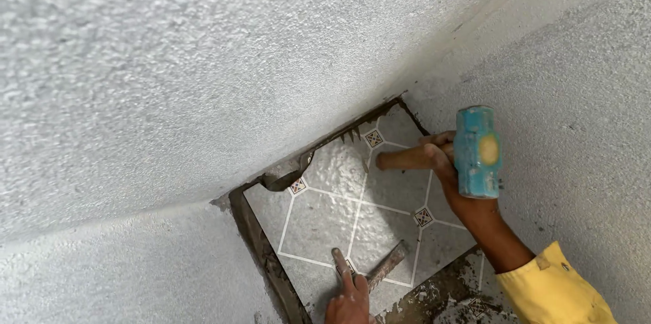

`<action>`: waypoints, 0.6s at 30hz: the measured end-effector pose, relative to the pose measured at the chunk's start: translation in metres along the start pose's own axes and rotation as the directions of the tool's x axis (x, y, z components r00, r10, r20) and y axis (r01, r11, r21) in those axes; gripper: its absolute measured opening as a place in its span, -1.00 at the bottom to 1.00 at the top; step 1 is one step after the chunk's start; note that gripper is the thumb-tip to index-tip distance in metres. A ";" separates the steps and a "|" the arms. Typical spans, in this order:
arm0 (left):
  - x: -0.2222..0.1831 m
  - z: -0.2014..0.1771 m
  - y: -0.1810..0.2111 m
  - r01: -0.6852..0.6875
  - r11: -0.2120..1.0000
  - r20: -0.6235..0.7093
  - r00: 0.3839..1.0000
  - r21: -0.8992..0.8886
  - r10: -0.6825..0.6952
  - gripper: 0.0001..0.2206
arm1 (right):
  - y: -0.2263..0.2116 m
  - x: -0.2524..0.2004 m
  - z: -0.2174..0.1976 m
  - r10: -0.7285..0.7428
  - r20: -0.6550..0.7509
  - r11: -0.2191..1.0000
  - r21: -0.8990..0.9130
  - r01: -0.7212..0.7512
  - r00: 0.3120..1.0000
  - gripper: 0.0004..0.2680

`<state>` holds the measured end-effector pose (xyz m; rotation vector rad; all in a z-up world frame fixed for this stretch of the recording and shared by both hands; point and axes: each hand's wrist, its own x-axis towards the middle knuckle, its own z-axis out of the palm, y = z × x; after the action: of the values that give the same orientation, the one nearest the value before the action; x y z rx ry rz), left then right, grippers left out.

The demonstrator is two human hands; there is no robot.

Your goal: Installing floor tiles in a corner around a drain pipe using cement, a hammer, and a chisel.

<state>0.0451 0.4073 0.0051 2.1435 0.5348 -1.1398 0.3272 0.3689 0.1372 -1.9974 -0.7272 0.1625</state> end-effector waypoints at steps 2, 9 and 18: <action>-0.008 -0.018 0.004 -0.029 1.000 -0.001 1.000 -0.009 0.029 -0.33 | 0.001 0.000 0.001 -0.071 -0.031 0.991 0.107 0.074 0.997 -0.88; 0.011 0.017 -0.008 -0.025 0.998 -0.077 0.997 0.060 0.029 -0.70 | 0.001 0.003 -0.002 0.008 -0.009 0.999 0.046 -0.007 1.000 -0.83; -0.041 -0.038 0.020 0.020 1.000 0.105 0.994 -0.004 -0.019 -0.28 | -0.007 -0.022 -0.003 0.072 0.047 0.997 0.010 -0.073 0.996 -0.88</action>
<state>0.0573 0.4183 0.0620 2.0653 0.5113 -1.2523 0.3078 0.3570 0.1409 -2.0153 -0.6823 0.2565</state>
